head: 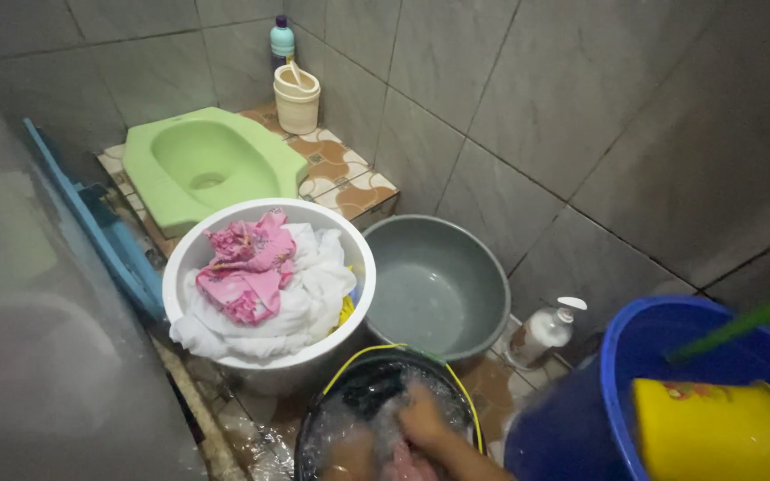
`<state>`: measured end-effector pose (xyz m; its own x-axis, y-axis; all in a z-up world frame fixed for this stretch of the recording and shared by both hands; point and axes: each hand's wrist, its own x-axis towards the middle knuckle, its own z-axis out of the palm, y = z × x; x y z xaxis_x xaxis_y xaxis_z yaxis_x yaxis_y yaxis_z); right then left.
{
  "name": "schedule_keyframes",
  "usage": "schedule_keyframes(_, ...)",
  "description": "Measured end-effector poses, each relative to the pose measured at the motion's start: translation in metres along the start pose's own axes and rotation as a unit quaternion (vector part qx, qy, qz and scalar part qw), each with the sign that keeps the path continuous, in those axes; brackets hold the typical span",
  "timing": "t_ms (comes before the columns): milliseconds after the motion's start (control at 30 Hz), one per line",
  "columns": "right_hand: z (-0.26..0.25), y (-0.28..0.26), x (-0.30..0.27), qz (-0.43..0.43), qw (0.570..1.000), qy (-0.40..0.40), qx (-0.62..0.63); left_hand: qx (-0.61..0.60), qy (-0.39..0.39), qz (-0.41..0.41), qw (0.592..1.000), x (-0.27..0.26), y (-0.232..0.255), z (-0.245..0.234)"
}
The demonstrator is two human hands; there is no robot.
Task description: Washing various pieces of clothing by hand in buckets of soapy water.
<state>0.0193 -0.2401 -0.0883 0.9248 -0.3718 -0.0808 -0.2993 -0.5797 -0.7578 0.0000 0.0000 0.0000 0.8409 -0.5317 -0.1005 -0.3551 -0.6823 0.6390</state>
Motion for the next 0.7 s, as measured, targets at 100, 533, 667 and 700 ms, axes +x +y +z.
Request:
schedule_keyframes(100, -0.063, -0.103, -0.009, 0.042, 0.996, -0.023, 0.079, -0.027, 0.020, -0.022, 0.999, 0.040, 0.022, -0.066)
schedule_keyframes(533, -0.143, -0.219, -0.127, -0.141, 0.897, -0.285, -0.308, 0.011, -0.096, 0.064, 0.993, -0.028, 0.070, -0.149)
schedule_keyframes(667, -0.075, -0.161, -0.126, -0.192, 0.857, -0.281, -0.386, 0.122, -0.065, 0.154, 0.978, -0.032, 0.057, -0.137)
schedule_keyframes(700, -0.055, -0.149, -0.123, -0.197, 0.852, -0.251, -0.416, 0.115, -0.036, 0.181, 0.976, -0.031, 0.056, -0.135)
